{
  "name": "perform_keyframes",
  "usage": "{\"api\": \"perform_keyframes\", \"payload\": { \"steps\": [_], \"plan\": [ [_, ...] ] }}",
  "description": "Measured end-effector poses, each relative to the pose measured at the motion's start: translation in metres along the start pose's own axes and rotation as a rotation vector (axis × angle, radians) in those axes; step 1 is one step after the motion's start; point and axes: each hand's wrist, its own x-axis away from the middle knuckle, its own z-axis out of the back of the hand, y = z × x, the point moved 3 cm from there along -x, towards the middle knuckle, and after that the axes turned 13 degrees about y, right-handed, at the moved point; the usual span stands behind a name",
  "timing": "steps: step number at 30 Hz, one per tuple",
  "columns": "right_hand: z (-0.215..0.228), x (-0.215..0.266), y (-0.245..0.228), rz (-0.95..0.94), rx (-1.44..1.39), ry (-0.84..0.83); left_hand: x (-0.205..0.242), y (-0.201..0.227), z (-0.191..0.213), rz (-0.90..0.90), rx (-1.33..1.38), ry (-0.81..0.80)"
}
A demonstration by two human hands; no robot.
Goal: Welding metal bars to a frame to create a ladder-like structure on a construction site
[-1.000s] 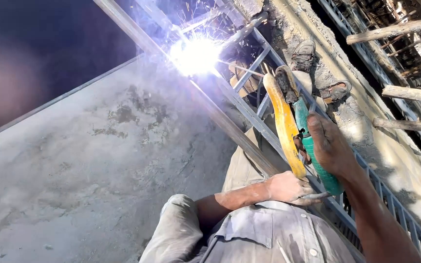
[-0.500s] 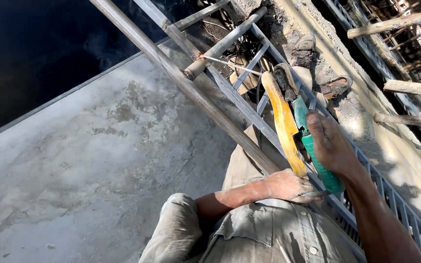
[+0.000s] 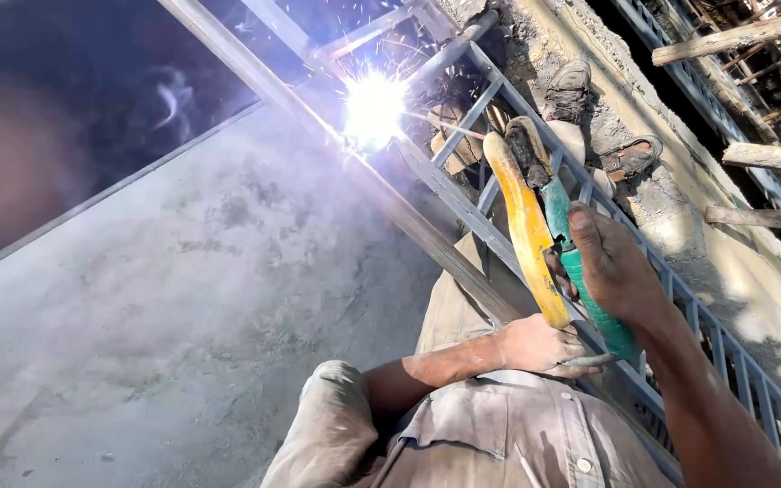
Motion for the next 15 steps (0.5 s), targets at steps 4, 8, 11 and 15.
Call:
{"api": "perform_keyframes", "payload": {
  "steps": [4,8,11,15],
  "plan": [
    [0.006,0.006,-0.02,0.064,-0.032,0.026,0.043,-0.018,-0.037,0.154,-0.003,-0.263],
    [0.008,0.007,-0.028,-0.006,0.029,0.014,0.038,-0.013,-0.034,0.106,0.004,-0.162],
    [0.006,0.0,-0.02,-0.005,0.017,-0.01,0.027,-0.011,-0.028,0.088,0.018,-0.147],
    [0.005,-0.003,-0.019,-0.039,0.037,-0.014,0.043,-0.019,-0.038,0.001,-0.014,-0.123]
  ]
}}
